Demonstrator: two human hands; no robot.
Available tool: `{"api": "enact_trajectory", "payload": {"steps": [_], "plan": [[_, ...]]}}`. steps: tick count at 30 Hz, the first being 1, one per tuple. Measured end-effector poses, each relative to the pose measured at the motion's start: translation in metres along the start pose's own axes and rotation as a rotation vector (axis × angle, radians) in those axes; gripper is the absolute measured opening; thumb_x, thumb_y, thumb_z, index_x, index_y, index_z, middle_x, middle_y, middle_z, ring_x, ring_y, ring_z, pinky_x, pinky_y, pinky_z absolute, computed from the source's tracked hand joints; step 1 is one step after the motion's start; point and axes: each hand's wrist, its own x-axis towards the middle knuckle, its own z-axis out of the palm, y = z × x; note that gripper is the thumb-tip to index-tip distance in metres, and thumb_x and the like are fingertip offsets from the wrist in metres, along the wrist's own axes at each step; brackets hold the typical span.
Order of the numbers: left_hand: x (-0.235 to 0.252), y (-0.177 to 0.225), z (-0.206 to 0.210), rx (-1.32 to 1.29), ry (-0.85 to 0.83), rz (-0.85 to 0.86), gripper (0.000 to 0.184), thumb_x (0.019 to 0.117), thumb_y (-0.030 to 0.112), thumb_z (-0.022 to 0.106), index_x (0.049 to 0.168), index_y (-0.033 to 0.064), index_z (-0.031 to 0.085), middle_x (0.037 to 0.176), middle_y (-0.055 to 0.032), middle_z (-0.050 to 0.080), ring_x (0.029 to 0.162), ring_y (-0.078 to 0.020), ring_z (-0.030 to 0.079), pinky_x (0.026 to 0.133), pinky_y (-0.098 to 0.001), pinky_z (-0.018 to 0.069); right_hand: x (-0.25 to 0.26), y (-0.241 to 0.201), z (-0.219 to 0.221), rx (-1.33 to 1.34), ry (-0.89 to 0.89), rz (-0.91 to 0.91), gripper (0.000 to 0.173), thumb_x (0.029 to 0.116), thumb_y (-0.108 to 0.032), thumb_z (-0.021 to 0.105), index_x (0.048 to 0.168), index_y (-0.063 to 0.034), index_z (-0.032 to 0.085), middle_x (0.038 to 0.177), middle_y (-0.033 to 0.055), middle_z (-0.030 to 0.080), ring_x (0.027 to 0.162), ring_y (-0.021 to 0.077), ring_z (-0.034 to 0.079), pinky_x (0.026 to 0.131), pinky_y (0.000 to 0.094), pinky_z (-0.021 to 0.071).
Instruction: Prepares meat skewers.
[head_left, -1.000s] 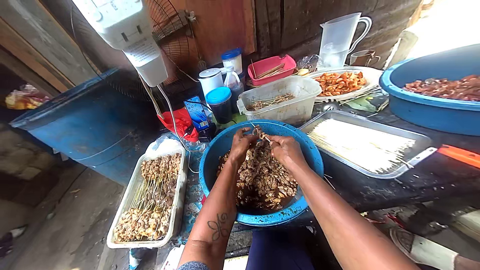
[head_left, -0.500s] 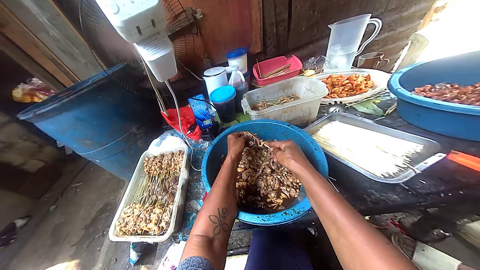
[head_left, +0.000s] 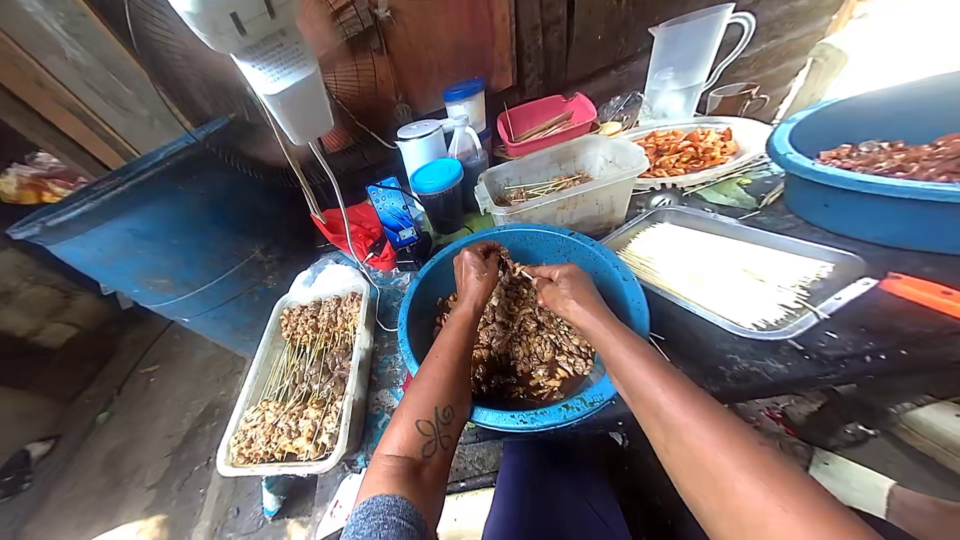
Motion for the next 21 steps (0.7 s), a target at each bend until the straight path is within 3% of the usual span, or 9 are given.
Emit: {"api": "enact_trajectory", "payload": {"steps": [3, 5, 8, 10, 12, 15, 21], "plan": [[-0.006, 0.008, 0.001, 0.03, -0.062, 0.063, 0.022, 0.1008, 0.005, 0.057, 0.114, 0.0015, 0.074, 0.107, -0.0154, 0.075, 0.101, -0.0269, 0.071, 0.095, -0.0486, 0.0536, 0.001, 0.002, 0.002, 0.029, 0.032, -0.007, 0.034, 0.1084, -0.007, 0.047, 0.133, -0.0063, 0.071, 0.1, 0.0191, 0.072, 0.087, 0.0302, 0.067, 0.085, 0.0515, 0.052], [-0.002, 0.003, 0.006, -0.126, -0.102, 0.067, 0.025, 0.1012, 0.003, 0.055, 0.12, -0.0011, 0.07, 0.11, -0.0167, 0.073, 0.097, -0.0239, 0.071, 0.091, -0.0441, 0.0558, 0.003, 0.003, 0.001, 0.024, 0.079, -0.008, 0.035, 0.1077, -0.006, 0.047, 0.133, -0.0072, 0.071, 0.105, 0.0193, 0.073, 0.088, 0.0299, 0.068, 0.086, 0.0509, 0.053], [0.002, -0.007, 0.016, -0.293, -0.199, -0.043, 0.035, 0.1038, 0.006, 0.055, 0.138, -0.0024, 0.052, 0.121, -0.0211, 0.067, 0.099, -0.0256, 0.069, 0.087, -0.0426, 0.0575, 0.003, -0.001, -0.004, 0.009, 0.145, 0.037, 0.036, 0.1077, -0.006, 0.046, 0.134, -0.0073, 0.07, 0.124, 0.023, 0.07, 0.112, 0.0386, 0.067, 0.099, 0.059, 0.0497], [0.003, -0.01, 0.023, -0.09, -0.253, -0.039, 0.029, 0.1019, 0.005, 0.055, 0.129, -0.0048, 0.06, 0.119, -0.0217, 0.068, 0.107, -0.0308, 0.068, 0.094, -0.0486, 0.0544, 0.002, 0.0, -0.006, 0.039, 0.209, 0.054, 0.036, 0.1082, -0.007, 0.045, 0.136, -0.0067, 0.069, 0.127, 0.0238, 0.068, 0.115, 0.0397, 0.066, 0.101, 0.0592, 0.0484], [0.005, -0.013, 0.032, 0.155, -0.359, -0.05, 0.023, 0.1015, 0.011, 0.06, 0.12, 0.0004, 0.07, 0.118, -0.0199, 0.07, 0.113, -0.0342, 0.067, 0.1, -0.0544, 0.0507, 0.002, 0.003, -0.005, 0.05, 0.248, 0.054, 0.035, 0.1078, -0.007, 0.046, 0.135, -0.0057, 0.069, 0.121, 0.0229, 0.07, 0.106, 0.0373, 0.068, 0.097, 0.0567, 0.0499], [0.011, -0.019, 0.048, 0.366, -0.486, -0.103, 0.022, 0.0999, 0.015, 0.063, 0.116, 0.0037, 0.073, 0.126, -0.0215, 0.067, 0.121, -0.0389, 0.062, 0.102, -0.06, 0.0483, 0.0, 0.003, -0.006, 0.059, 0.22, 0.07, 0.036, 0.1082, -0.007, 0.045, 0.136, -0.0065, 0.069, 0.121, 0.0221, 0.07, 0.104, 0.0353, 0.068, 0.096, 0.0549, 0.0506], [0.014, -0.021, 0.037, 0.215, -0.457, -0.17, 0.023, 0.1036, 0.011, 0.057, 0.118, -0.0008, 0.07, 0.119, -0.0228, 0.068, 0.116, -0.0361, 0.064, 0.102, -0.0555, 0.048, -0.001, 0.001, -0.007, 0.02, 0.172, 0.077, 0.035, 0.1083, -0.006, 0.046, 0.134, -0.0057, 0.07, 0.122, 0.0226, 0.07, 0.107, 0.0366, 0.068, 0.097, 0.0561, 0.05]]}}
